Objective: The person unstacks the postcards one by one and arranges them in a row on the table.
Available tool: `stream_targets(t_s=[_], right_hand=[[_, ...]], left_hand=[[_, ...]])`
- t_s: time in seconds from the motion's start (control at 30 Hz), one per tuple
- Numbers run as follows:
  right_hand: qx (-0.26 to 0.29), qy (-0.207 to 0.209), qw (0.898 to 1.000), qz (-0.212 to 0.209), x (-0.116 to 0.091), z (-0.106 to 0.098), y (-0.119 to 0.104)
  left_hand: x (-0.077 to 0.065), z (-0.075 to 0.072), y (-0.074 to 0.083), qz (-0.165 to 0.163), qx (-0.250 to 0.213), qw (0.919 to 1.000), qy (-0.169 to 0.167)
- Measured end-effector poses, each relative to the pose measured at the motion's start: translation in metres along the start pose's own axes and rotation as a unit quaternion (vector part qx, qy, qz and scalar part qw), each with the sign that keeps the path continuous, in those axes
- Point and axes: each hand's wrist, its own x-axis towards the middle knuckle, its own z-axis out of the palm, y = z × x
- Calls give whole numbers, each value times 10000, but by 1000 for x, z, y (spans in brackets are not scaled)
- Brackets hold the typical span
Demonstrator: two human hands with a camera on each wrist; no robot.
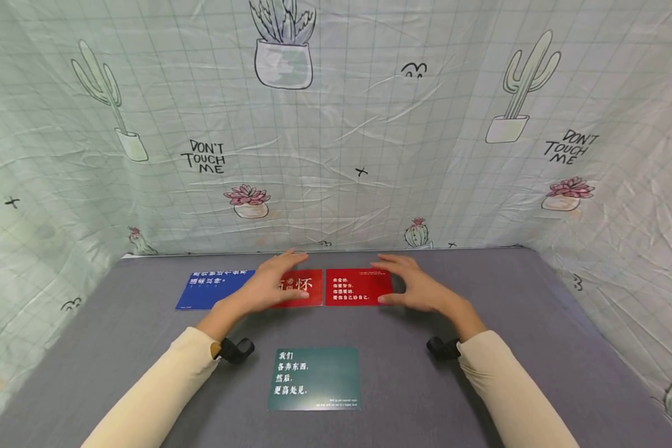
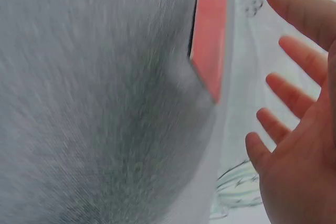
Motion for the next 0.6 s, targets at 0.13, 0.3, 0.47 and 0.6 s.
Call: stream_targets(t_s=[0.13,0.3,0.47,0.6], right_hand=[[-136,155,9993,-297,-9,5,-14],[-60,256,9983,-520,-23,15,-29],[24,382,9981,-473,-37,27,-46],[104,442,9986,-285,-49,38,-61]], left_hand=[[-26,-5,2,7,-111,9998,188],[-61,-5,11,-141,-491,9985,219],[-90,4,19,-2,-692,9970,359],[-108,14,27,-64,-857,9957,335]])
